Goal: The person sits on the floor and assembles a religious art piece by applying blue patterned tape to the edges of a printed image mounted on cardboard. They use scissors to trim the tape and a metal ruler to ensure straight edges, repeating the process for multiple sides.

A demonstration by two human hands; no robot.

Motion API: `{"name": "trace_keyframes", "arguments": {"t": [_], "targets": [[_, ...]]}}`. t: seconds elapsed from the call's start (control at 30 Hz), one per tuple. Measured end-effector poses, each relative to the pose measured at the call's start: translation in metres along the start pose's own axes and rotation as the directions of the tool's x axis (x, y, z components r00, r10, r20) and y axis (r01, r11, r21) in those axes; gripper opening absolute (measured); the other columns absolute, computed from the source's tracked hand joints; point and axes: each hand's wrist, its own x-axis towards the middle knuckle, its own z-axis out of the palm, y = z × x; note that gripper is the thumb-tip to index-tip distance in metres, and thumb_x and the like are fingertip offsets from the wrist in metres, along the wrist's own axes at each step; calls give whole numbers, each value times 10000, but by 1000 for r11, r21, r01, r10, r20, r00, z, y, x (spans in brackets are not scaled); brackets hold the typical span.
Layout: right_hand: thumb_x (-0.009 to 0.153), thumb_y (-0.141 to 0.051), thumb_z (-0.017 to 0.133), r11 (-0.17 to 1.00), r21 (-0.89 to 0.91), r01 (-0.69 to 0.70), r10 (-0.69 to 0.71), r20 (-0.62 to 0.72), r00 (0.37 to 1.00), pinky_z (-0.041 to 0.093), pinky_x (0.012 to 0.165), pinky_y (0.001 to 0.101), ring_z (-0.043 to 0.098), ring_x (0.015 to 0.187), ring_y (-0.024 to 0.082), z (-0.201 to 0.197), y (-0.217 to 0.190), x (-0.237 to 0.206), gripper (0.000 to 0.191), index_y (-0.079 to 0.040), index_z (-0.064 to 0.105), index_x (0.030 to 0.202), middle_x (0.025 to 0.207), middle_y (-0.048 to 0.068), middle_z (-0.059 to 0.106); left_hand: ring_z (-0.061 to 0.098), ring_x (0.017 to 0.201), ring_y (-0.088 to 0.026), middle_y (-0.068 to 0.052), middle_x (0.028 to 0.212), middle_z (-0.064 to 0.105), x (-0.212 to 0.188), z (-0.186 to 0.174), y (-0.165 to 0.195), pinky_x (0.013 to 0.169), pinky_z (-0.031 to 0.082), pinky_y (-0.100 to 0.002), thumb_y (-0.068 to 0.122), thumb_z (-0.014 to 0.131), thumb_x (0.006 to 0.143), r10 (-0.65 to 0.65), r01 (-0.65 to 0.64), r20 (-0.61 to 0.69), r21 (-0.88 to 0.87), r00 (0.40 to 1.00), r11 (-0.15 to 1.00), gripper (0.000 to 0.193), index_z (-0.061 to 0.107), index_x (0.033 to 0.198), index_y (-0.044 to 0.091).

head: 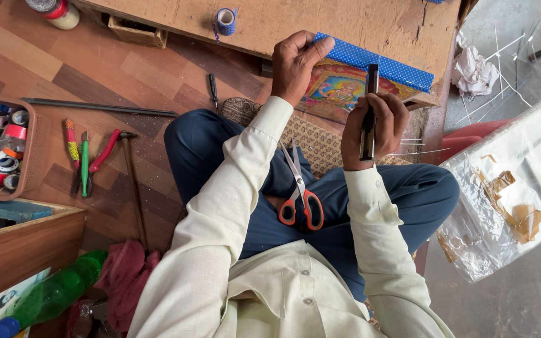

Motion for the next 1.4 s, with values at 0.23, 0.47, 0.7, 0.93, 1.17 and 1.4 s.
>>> {"name": "trace_keyframes", "arguments": {"t": [0.23,0.47,0.7,0.93,1.17,1.4], "targets": [[969,71,710,996,58,-64,64,15,998,623,799,333,701,924,192,2,-5,-1,181,-42,675,1106,1162,115,586,592,594,-20,46,667,637,-1,3,3,461,524,-204,312,769,941,-31,31,-11,-2,999,1000,288,716,804,64],[909,75,699,997,-55,-57,58,26,998,581,849,373,654,993,257,2,-14,5,217,-33,664,1094,1156,131,585,581,575,-16,46,646,628,-2,3,4,456,519,-196,317,768,939,-16,16,-7,4,1000,1000,287,725,810,65],[887,49,705,990,-126,-70,72,16,997,567,870,391,651,998,280,4,-19,10,199,-28,670,1067,1127,130,603,596,611,-11,43,675,651,-2,3,3,488,528,-199,304,766,946,-41,41,13,-44,999,998,276,733,836,54],[880,43,698,991,-93,-94,94,1,996,573,845,381,657,975,278,5,-19,9,187,-26,676,1053,1113,138,604,572,614,-13,46,673,631,-1,5,2,492,517,-201,299,773,955,-8,9,14,-37,1000,999,287,717,817,53],[883,49,691,991,-120,-60,62,14,998,562,858,395,638,982,288,6,-17,10,193,-23,677,1062,1120,132,579,584,624,-16,36,689,649,-3,3,1,495,517,-203,291,769,949,-25,26,15,-53,1000,998,274,728,829,48],[954,43,685,991,3,-132,132,-22,991,583,856,363,667,976,265,9,-14,34,142,-10,672,1085,1154,139,593,583,671,-23,9,740,702,-5,3,3,582,479,-211,276,773,995,137,-139,34,38,990,990,278,746,874,27]]}}
